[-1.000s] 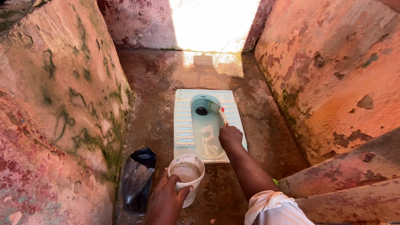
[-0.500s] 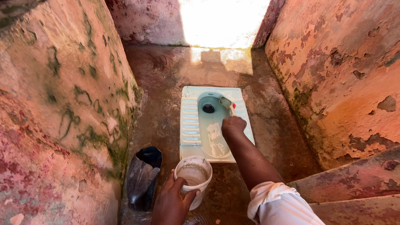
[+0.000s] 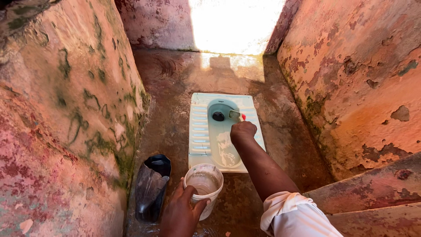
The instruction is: The person pours water from a black jug into a white bucket, then uses a long-handled brush to scrub the squat toilet bowl. They apply liquid cleaner from a green-capped bottle into the bowl and continue scrubbing with the brush.
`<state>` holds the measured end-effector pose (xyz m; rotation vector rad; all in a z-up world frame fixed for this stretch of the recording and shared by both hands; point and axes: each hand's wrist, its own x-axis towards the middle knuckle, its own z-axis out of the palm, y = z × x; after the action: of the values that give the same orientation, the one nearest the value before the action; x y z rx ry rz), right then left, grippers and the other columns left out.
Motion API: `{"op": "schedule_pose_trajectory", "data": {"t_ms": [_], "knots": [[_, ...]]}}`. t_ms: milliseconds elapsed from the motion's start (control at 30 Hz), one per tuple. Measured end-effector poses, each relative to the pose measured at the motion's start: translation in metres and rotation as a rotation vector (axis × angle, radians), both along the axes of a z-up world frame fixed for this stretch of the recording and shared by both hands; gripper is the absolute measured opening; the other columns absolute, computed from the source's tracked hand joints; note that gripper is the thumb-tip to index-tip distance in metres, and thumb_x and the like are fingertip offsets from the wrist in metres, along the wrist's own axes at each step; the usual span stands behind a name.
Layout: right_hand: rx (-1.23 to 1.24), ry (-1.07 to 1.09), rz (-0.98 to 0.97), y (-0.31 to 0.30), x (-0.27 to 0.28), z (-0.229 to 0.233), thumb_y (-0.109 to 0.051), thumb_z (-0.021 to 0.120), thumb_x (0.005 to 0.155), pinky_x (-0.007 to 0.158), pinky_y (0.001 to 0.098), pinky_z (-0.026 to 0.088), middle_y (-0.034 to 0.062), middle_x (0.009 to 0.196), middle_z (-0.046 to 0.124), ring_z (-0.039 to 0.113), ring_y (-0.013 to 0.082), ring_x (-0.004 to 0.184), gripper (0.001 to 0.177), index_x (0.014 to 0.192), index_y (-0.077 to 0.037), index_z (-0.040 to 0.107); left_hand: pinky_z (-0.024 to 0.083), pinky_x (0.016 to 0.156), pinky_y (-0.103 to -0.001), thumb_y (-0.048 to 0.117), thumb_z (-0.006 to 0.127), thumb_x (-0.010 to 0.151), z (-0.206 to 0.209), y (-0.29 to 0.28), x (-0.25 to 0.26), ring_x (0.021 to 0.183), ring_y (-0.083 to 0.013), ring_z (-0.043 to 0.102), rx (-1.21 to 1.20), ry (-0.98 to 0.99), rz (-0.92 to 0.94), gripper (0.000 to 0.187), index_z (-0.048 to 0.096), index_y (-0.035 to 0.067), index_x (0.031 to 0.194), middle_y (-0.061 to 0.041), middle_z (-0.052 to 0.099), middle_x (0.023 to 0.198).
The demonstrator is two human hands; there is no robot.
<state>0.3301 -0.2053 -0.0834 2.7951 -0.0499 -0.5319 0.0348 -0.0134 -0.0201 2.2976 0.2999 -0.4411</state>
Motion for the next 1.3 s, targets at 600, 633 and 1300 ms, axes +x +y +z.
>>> {"op": "schedule_pose_trajectory", "data": {"t_ms": [600,633,1300], "knots": [[0.641,-0.246,-0.562,-0.064,-0.03,0.014,-0.031,0.059,0.102,0.09,0.0415,0.057,0.0205,0.117,0.075,0.072,0.0333,0.108,0.036,0.116,-0.002,0.077,0.056,0.104,-0.047,0.045,0.072,0.088,0.012,-0.001,-0.003,0.135,-0.0381,0.058,-0.035,0.031,0.009,0.042,0.061,0.013,0.114,-0.021,0.032,0.161],[0.517,-0.208,-0.449,-0.067,-0.031,0.022,-0.027,0.057,0.103,0.091,0.0422,0.056,0.019,0.118,0.075,0.072,0.0334,0.108,0.033,0.117,-0.004,0.077,0.054,0.104,-0.049,0.045,0.073,0.088,0.012,-0.002,-0.003,0.136,-0.0398,0.054,-0.021,0.005,0.001,0.042,0.062,0.013,0.114,-0.022,0.032,0.161],[0.193,0.203,-0.131,-0.104,-0.225,0.114,-0.011,0.056,0.1,0.077,0.0374,0.058,0.0054,0.114,0.074,0.07,0.0169,0.09,0.048,0.145,-0.027,0.058,0.057,0.095,-0.049,0.044,0.077,0.085,0.014,-0.005,-0.023,0.122,-0.0432,0.063,0.106,-0.32,-0.034,0.045,0.066,0.009,0.112,-0.026,0.048,0.15]]}}
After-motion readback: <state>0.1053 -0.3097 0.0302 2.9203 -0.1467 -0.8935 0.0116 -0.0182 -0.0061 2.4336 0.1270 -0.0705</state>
